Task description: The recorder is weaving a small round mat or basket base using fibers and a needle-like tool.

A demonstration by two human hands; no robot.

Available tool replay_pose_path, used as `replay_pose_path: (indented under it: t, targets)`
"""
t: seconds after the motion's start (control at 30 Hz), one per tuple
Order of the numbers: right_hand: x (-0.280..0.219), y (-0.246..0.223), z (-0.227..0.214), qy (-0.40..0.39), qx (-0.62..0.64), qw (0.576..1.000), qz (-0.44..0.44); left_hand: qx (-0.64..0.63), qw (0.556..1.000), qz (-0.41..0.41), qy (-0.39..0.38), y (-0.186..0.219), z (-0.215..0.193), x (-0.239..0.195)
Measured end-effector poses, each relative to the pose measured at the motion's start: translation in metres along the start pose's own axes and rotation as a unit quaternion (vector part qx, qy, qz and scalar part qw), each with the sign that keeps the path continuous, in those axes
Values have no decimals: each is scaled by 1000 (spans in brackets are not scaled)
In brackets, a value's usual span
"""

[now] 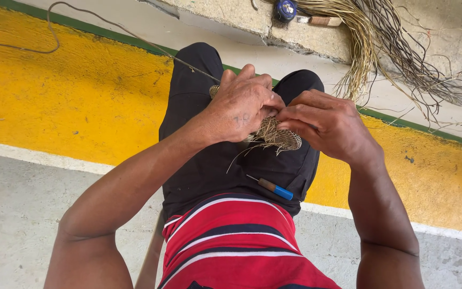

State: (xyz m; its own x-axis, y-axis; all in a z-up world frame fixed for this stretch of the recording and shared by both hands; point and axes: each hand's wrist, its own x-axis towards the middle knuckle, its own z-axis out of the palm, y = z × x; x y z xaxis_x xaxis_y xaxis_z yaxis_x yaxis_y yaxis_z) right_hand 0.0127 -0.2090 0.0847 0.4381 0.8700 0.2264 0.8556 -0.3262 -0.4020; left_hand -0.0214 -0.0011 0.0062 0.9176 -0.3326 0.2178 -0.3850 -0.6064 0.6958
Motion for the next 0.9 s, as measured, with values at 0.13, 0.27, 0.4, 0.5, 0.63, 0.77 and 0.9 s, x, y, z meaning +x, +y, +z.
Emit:
replay_pose_path:
  t: [0.13,0.27,0.4,0.5,0.63,0.77,0.9]
  targets:
    - [-23,38,31,19,95,991,94,-2,1000,-5,-3,-2,1,-1]
    - [-29,72,48,-10,373,911,174,-18,1000,1,8,5,-8,-6]
    - [-25,82,60,-71,473,842,249,-59,998,22,25,8,-17,-15]
    - [-23,84,64,-83,502,842,177,-65,997,22,29,7,-15,-15]
    - [-21,96,72,-94,520,827,192,-44,999,9,9,12,-19,-14]
    - [-14,98,77,-146,503,845,104,-49,999,-4,5,13,-18,-18]
    - [-4,105,79,-102,323,935,103,-45,999,-12,7,9,-20,-16]
